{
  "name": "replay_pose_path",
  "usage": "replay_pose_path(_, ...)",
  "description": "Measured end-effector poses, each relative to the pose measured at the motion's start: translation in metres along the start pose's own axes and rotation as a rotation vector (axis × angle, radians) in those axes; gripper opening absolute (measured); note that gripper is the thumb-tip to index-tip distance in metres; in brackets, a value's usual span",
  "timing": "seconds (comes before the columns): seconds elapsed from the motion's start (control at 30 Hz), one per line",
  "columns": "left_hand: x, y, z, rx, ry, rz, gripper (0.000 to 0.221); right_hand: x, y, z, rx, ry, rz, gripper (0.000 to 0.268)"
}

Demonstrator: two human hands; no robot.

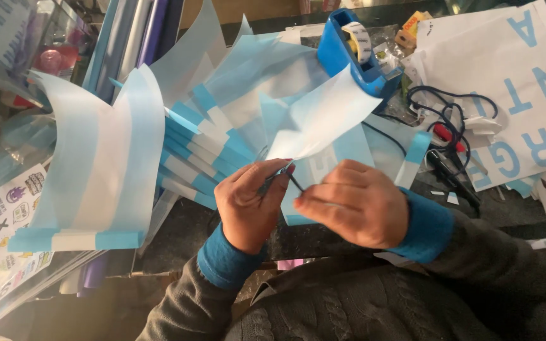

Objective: Assemble decorative paper banners by threading strings through pre-cut flags and securing them.

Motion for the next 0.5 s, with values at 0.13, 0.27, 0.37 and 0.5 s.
replay_pose_path(0.13,0.001,0.003,-0.003,-0.001,0.082,-0.011,0.019,-0.003,0.011,0.019,-0.076,-0.124,0.051,0.037)
replay_pose_path(0.27,0.001,0.001,-0.005,0.036,0.078,0.011,0.019,0.016,-0.017,0.034,-0.275,-0.119,0.148,0.036)
replay_pose_path(0.37,0.001,0.001,-0.004,0.017,0.078,0.021,0.019,0.012,-0.027,0.043,-0.262,-0.224,0.079,0.037)
replay_pose_path(0.5,0.004,-0.001,-0.004,-0.005,0.109,0.028,0.019,0.005,-0.032,0.053,-0.267,-0.379,-0.006,0.024)
Point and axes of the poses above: each hand's wrist, its own y-axis away from the middle knuckle, its own x-axis out of the back of the hand, z = x × y, the point moved 2 cm from there along -y, towards the middle knuckle, and after that the axes turned 14 degrees about -z, right-handed, at the moved point
